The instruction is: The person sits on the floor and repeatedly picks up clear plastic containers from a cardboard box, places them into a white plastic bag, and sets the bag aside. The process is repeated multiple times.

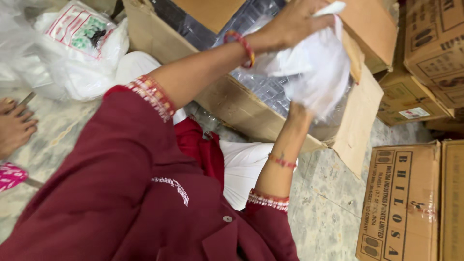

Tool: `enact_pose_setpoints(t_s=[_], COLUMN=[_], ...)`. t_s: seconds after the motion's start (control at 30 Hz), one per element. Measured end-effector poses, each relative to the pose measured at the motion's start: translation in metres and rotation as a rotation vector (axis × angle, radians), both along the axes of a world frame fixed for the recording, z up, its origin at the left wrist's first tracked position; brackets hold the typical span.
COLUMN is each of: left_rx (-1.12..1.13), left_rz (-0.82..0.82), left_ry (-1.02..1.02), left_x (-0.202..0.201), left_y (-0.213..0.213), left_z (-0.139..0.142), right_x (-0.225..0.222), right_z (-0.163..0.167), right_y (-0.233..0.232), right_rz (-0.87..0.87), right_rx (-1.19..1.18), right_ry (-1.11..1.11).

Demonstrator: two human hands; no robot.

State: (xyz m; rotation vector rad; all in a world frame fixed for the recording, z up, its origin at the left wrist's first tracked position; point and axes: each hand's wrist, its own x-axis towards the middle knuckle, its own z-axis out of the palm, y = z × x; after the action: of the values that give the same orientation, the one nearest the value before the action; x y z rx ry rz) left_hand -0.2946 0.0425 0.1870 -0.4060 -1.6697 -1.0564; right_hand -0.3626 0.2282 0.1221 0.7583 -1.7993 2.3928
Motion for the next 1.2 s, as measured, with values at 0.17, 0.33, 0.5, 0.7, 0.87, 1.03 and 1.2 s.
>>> enact_pose_setpoints(t_s=[0.17, 0.33, 0.5, 0.7, 0.87, 1.03, 1.2], left_rx=[0.431, 0.811, 0.734, 0.680, 0.807, 0.168, 0.539], left_rz=[-0.329, -0.292, -0.242, -0.028, 0.100, 0.063, 0.077], left_ry=[-0.367, -0.521, -0.487, -0.473, -0.735, -1.000, -0.959], left_x=[0.128, 0.238, 0.287, 0.298, 0.330, 0.363, 0.409], left_y=[0.024, 0.048, 0.048, 0.016, 0.008, 0.035, 0.016], left_z=[-0.032, -0.078, -0.102, -0.139, -0.161, -0.155, -0.182], right_x=[0.130, 0.215, 0.227, 0.238, 0.229, 0.232, 0.187], right_z=[0.002, -0.022, -0.088, -0.129, -0.100, -0.111, -0.116], right_y=[0.029, 0.013, 0.010, 0.020, 0.014, 0.003, 0.019], right_rz=[-0.218, -0.132, 0.411, 0.351, 0.482, 0.280, 0.171], right_rx=[0.016, -0.066, -0.261, 0.009, -0.203, -0.020, 0.033], right_ry=[0.401, 0.551, -0.413, -0.642, -0.567, -0.528, 0.442])
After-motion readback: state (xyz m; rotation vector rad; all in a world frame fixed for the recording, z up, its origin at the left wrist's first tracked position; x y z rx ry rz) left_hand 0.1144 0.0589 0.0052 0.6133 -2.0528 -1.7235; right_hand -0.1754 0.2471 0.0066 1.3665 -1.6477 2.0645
